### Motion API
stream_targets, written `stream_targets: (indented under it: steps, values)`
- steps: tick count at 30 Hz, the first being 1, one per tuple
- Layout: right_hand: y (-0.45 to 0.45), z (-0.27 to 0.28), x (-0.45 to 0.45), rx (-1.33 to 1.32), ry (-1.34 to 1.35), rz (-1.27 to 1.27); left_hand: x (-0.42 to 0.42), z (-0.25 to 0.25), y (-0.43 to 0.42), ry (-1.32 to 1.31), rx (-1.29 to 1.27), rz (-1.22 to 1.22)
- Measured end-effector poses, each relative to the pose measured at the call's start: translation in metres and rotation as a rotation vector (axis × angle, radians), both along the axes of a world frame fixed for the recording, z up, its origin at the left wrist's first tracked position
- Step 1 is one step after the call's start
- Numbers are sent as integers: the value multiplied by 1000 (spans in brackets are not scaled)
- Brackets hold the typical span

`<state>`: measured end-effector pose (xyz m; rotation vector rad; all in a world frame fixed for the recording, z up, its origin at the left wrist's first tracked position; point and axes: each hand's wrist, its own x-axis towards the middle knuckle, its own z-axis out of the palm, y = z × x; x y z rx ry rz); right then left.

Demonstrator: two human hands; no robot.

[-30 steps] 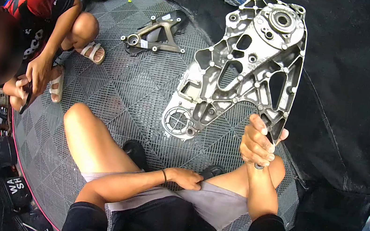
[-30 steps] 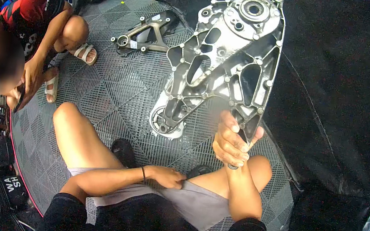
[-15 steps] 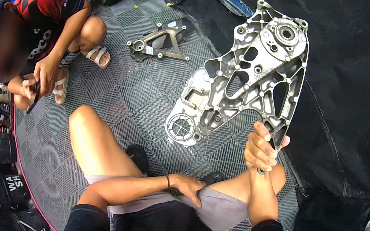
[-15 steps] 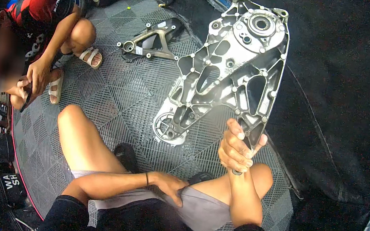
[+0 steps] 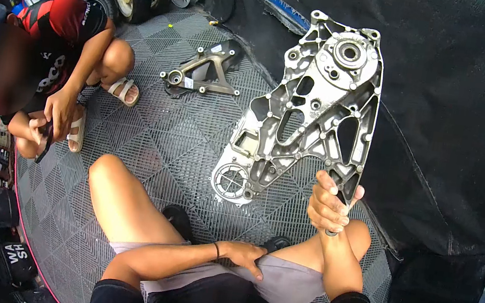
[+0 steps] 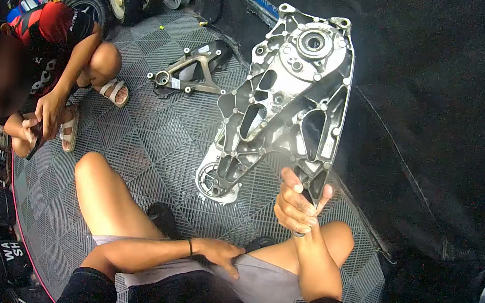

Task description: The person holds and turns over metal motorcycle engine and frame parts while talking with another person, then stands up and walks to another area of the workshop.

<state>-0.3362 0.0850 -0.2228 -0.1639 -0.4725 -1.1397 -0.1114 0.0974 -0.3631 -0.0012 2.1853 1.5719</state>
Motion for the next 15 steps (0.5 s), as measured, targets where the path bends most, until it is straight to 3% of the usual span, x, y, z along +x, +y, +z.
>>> stream_targets:
  steps: [15]
  values:
    - [-2,-7,-7,35,109,12,-9,14,-1,-27,-18,1]
